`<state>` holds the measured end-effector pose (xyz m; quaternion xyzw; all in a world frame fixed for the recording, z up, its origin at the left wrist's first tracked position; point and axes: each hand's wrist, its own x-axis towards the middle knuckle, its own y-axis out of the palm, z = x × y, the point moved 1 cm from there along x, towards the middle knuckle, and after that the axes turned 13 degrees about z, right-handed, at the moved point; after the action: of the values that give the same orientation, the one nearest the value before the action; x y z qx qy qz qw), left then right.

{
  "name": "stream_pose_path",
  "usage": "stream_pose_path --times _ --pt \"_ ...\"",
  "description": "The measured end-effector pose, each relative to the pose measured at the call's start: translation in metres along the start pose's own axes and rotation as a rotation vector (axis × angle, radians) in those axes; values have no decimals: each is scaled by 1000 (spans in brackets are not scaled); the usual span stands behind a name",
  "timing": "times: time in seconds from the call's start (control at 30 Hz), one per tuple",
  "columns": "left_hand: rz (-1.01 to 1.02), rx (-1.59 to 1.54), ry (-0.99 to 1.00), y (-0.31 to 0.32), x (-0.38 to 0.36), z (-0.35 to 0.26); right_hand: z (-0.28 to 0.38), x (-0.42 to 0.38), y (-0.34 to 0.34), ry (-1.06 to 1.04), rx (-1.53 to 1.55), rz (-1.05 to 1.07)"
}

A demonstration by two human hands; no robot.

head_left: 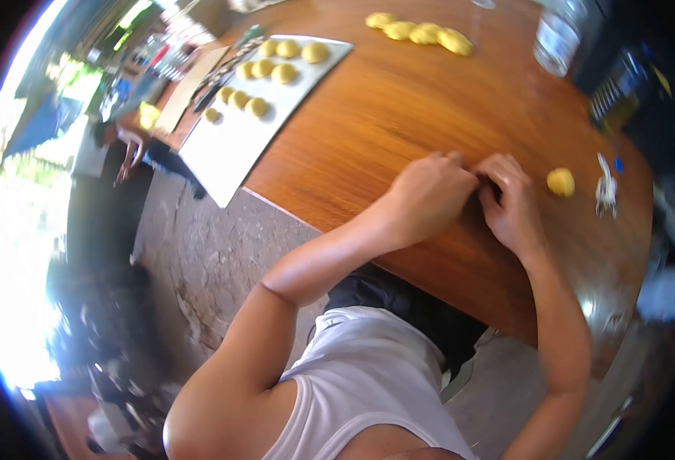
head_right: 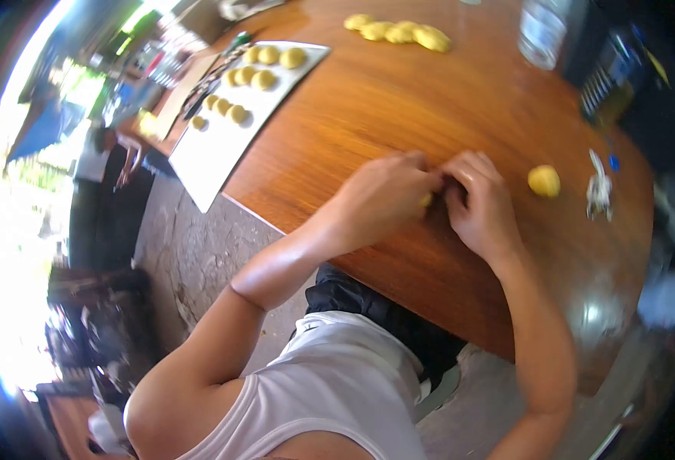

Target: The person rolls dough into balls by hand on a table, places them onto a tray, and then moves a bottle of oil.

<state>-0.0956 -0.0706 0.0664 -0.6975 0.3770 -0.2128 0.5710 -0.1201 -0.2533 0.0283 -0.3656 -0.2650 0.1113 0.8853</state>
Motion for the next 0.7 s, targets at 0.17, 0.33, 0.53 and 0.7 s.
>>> stream_pose_path --times 0.17,0.33,0.53,0.7 --pt "107 -184 115 -15 4 33 5 3 -2 -1 -24 46" --pt "-14 -574 64 -57 -63 109 9 1 0 73 48 30" --pt "-206 -155 -485 -109 -196 264 8 2 4 100 71 39" --pt "-93 -104 -709 -118 -237 362 9 4 6 96 44 50"
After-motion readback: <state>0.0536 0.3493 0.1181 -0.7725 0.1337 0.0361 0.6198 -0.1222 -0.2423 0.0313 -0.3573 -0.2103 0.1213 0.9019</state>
